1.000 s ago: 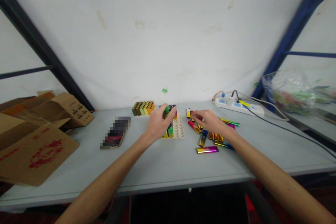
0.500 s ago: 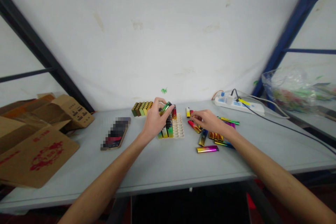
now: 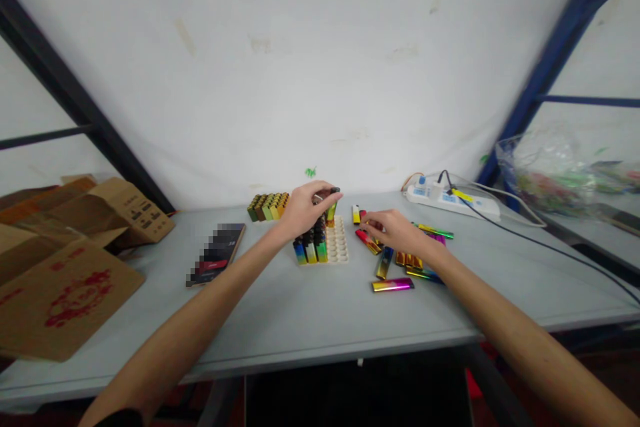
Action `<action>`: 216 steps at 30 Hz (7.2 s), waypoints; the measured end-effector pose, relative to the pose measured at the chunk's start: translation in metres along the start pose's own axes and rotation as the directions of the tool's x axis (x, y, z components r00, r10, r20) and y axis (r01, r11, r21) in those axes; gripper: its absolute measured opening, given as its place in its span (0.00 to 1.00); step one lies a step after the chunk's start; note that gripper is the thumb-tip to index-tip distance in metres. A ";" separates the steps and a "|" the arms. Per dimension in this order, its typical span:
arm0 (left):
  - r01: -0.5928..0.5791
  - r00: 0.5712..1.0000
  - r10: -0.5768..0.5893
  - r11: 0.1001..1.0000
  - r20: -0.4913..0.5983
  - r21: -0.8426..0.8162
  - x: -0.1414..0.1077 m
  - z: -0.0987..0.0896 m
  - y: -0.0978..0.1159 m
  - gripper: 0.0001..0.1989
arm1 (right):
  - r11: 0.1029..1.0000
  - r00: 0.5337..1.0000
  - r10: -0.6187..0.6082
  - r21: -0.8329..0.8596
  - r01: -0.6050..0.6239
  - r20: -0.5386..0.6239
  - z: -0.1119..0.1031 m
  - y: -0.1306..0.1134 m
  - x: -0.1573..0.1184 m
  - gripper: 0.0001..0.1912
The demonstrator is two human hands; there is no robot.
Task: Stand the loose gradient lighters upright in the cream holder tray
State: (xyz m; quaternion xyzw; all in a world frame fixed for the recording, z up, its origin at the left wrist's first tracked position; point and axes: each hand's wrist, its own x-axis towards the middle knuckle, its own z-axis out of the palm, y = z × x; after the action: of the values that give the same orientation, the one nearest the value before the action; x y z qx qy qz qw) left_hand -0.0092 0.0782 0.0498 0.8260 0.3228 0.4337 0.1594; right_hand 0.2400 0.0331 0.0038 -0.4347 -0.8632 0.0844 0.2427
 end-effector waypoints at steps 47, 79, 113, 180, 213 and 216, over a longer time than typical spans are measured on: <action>-0.188 0.982 0.166 0.926 0.094 0.327 -0.038 -0.020 -0.001 0.15 | 0.965 0.979 0.203 -0.165 -0.203 -0.014 0.023 0.035 0.005 0.19; 0.028 0.998 -0.035 0.993 -0.052 -0.117 -0.042 0.004 0.024 0.11 | 0.670 0.975 0.175 0.743 -0.018 -0.135 0.026 -0.035 0.005 0.20; 0.487 0.860 -0.439 0.558 0.259 -0.672 -0.035 -0.007 0.016 0.26 | 1.000 0.990 0.015 0.022 -0.012 -0.142 0.015 -0.007 0.003 0.17; -0.016 0.964 -0.060 0.960 0.258 0.281 -0.021 -0.006 -0.003 0.06 | 0.931 0.962 0.261 -0.240 -0.274 -0.085 0.029 0.047 0.013 0.17; 0.192 0.980 -0.188 0.852 0.058 -0.486 -0.035 0.006 0.027 0.18 | 0.567 0.978 0.128 0.821 0.066 -0.166 0.025 -0.026 0.010 0.18; 0.208 0.966 -0.257 0.710 0.028 -0.673 -0.035 0.006 0.028 0.17 | 0.705 0.965 0.149 0.707 0.050 -0.217 0.022 -0.022 0.009 0.16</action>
State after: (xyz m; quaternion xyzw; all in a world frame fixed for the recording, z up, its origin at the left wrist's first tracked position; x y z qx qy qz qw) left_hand -0.0076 0.0338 0.0404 0.6505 0.2516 0.5249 0.4879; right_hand 0.2097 0.0283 -0.0045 -0.3387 -0.7137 0.3578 0.4980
